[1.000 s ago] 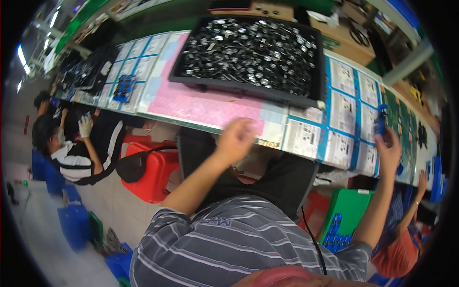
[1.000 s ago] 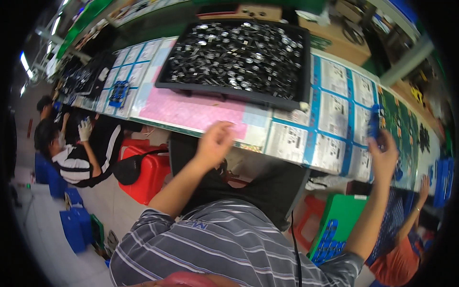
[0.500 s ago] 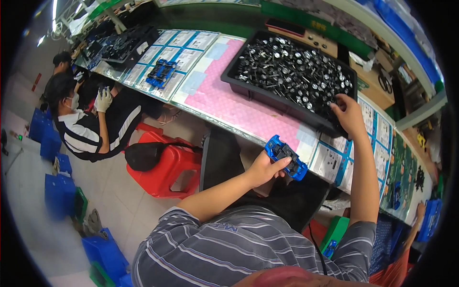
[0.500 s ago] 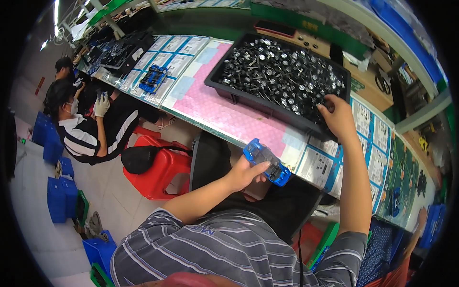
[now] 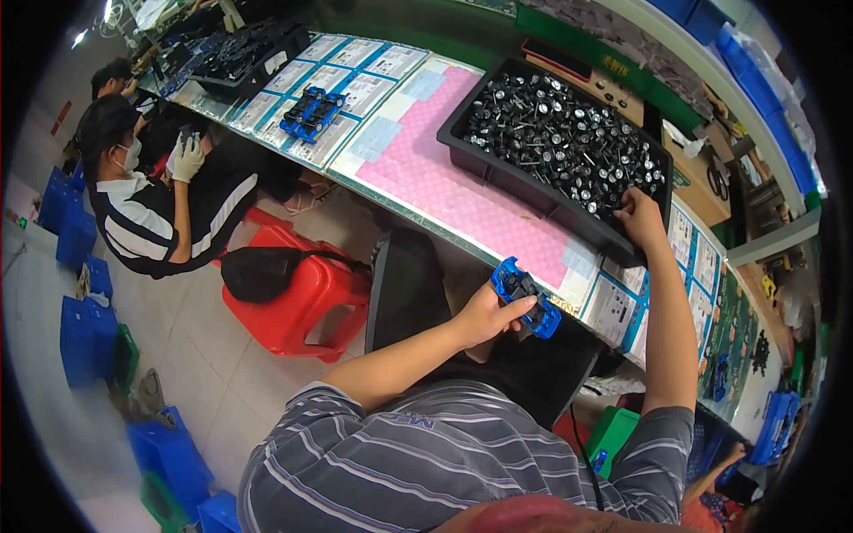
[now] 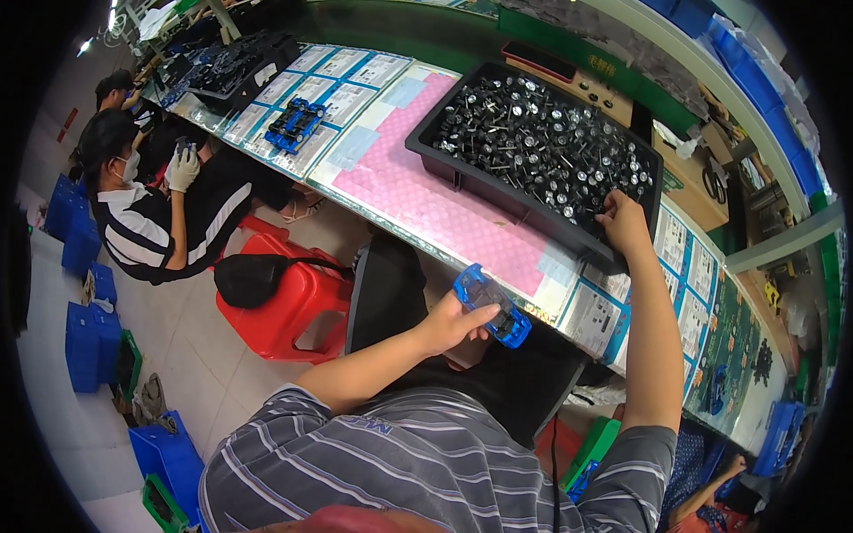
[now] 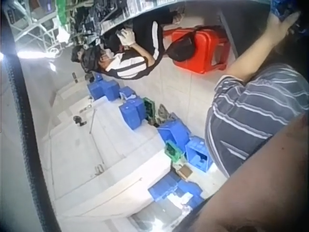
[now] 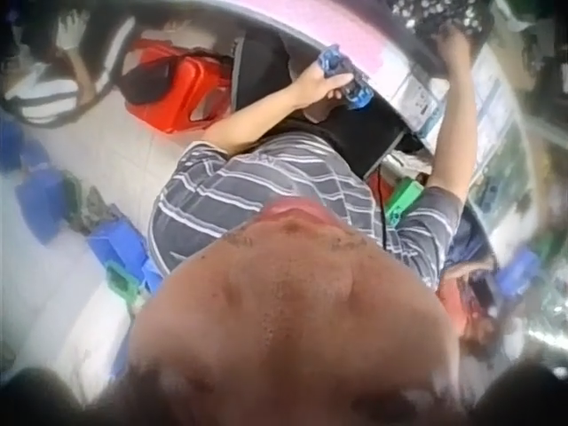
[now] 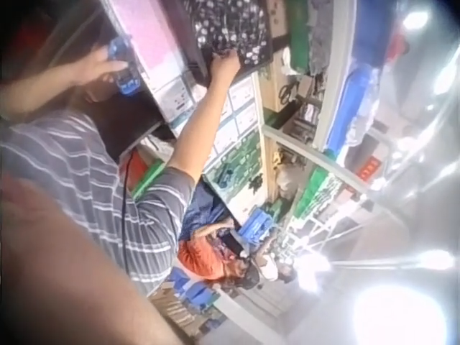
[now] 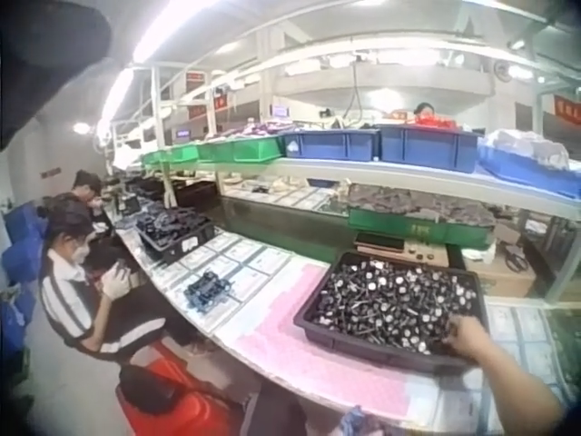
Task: The person assembles plastic wheels and axles onto a blue toy car chassis by hand, taking the parts from an assembly tray at a factory workbench.
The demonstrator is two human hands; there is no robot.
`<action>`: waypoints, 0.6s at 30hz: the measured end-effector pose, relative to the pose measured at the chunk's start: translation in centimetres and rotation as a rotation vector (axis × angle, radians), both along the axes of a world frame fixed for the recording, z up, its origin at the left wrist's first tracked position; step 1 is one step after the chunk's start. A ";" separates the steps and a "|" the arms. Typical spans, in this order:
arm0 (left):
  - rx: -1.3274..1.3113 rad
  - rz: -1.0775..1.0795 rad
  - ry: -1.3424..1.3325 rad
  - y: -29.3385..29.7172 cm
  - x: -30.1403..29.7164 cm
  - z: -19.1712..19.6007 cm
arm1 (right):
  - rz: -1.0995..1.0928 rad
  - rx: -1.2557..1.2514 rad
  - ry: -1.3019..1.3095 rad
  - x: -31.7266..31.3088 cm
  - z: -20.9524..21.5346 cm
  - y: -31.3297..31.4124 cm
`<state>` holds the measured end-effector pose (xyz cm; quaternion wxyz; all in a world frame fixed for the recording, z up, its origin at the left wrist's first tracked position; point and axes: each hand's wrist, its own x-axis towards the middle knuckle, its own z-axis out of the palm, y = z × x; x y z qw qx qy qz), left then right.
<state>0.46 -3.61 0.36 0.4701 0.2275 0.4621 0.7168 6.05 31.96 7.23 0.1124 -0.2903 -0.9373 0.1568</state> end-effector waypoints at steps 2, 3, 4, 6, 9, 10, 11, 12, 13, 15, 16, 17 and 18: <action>0.028 0.021 -0.006 0.1 0.2 0.0 | 0.035 -0.014 -0.005 -0.2 0.2 -0.4; 0.028 0.007 -0.010 0.1 0.2 -0.2 | 0.021 -0.014 -0.009 -0.6 0.2 -0.8; 0.009 -0.025 0.027 0.0 0.1 -0.4 | -0.006 0.042 0.034 -0.9 0.1 -1.2; -0.011 -0.063 0.068 -0.3 0.2 -0.1 | -0.047 0.101 0.075 -0.9 0.3 -1.0; -0.011 -0.043 0.026 -0.1 1.1 -0.5 | -0.045 0.276 -0.037 -1.0 0.5 -0.9; -0.014 -0.046 0.027 -0.2 1.4 -0.5 | -0.034 0.224 -0.079 -1.1 0.6 -0.9; -0.007 -0.041 0.021 -0.3 1.7 -0.5 | -0.021 0.174 -0.121 -1.0 0.5 -0.7; -0.001 -0.035 0.014 -0.3 2.0 -0.5 | -0.022 0.173 -0.121 -0.9 0.2 -0.4; -0.001 -0.035 0.015 -0.3 2.1 -0.5 | 0.020 0.132 -0.054 -0.6 -0.1 0.0; 0.003 -0.065 0.037 -0.4 2.3 -0.6 | 0.067 0.088 0.014 -0.1 -0.5 0.5; 0.003 -0.062 0.038 -0.4 2.4 -0.6 | 0.064 0.113 0.011 0.1 -0.6 0.9; 0.005 -0.059 0.039 -0.5 2.3 -0.7 | 0.064 0.136 0.009 -0.1 -0.7 0.7; 0.009 -0.056 0.041 -0.6 2.3 -0.7 | 0.052 0.093 -0.003 -0.2 -0.5 0.7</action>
